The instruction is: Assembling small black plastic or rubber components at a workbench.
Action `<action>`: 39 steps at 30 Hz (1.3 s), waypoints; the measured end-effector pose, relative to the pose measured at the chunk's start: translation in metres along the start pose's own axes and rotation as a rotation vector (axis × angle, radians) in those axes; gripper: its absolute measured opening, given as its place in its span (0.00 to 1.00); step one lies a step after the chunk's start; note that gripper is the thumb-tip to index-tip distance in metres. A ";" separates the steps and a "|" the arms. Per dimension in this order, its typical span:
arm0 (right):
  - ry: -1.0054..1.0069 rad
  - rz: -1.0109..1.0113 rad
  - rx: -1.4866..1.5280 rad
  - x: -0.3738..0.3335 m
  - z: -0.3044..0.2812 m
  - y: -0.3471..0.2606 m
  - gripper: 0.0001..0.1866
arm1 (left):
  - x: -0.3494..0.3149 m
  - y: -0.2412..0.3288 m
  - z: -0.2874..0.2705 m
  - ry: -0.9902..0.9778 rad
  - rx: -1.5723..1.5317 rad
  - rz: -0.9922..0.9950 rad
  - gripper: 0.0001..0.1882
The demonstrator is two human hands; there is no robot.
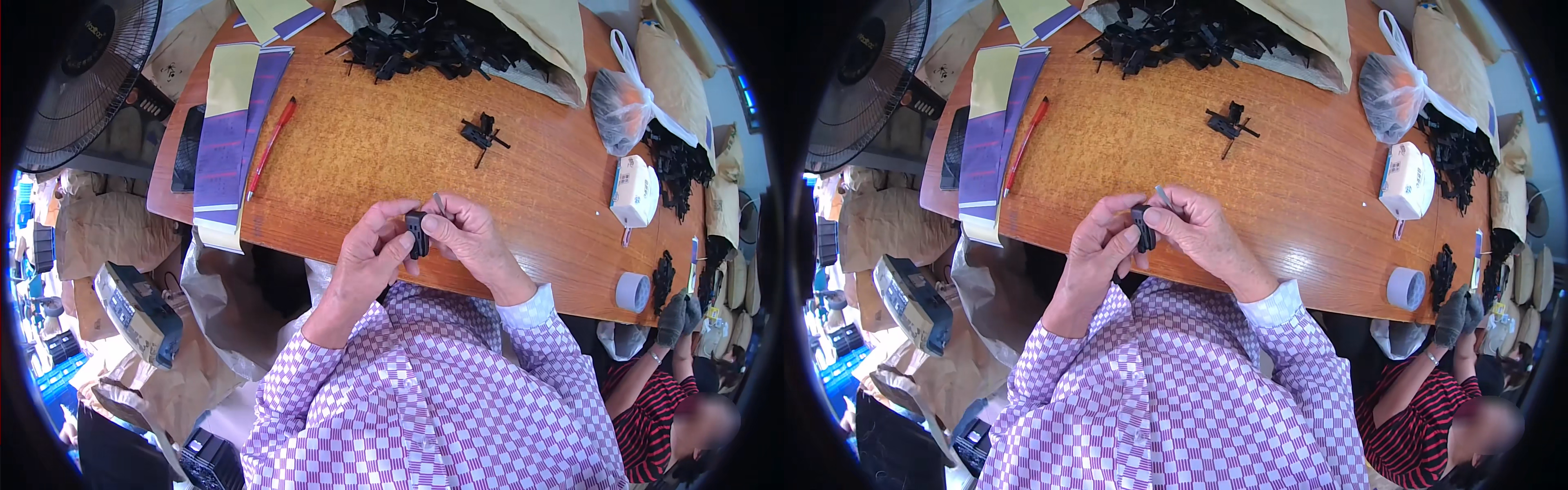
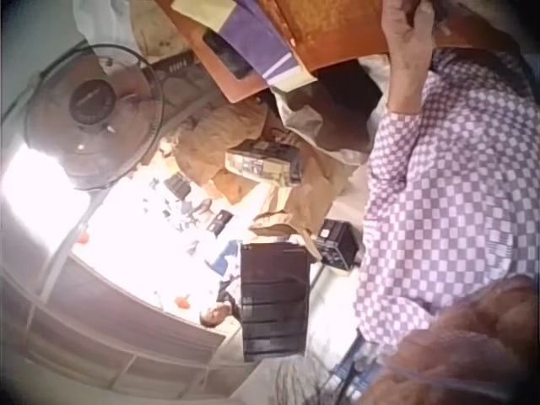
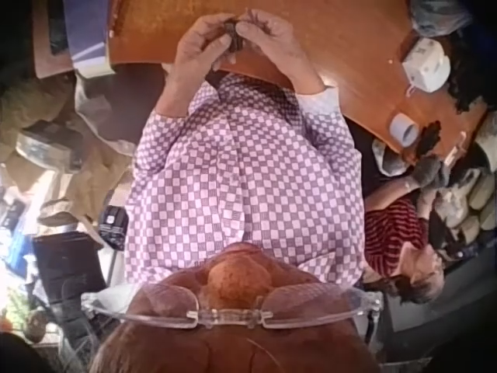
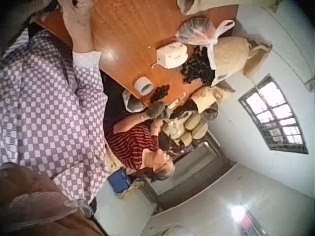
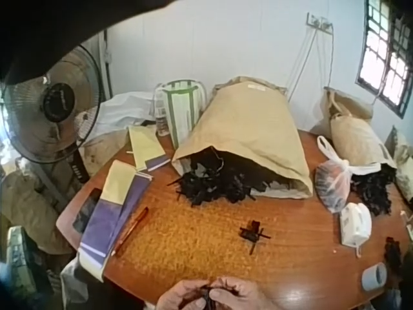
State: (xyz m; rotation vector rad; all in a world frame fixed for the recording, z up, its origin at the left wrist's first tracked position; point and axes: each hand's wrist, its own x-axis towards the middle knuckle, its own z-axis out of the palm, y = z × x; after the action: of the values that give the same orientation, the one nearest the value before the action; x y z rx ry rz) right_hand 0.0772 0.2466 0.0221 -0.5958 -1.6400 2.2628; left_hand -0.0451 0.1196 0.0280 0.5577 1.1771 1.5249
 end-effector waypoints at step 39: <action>0.627 -0.187 -1.160 0.036 -0.071 -0.009 0.13 | -0.084 0.001 -0.098 0.676 1.352 0.000 0.15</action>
State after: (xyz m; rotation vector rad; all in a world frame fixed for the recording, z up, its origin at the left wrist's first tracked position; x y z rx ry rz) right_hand 0.0802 0.3249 0.0055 -1.1453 -2.3211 0.6546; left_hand -0.1008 0.0043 0.0088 0.9010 2.7209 0.6959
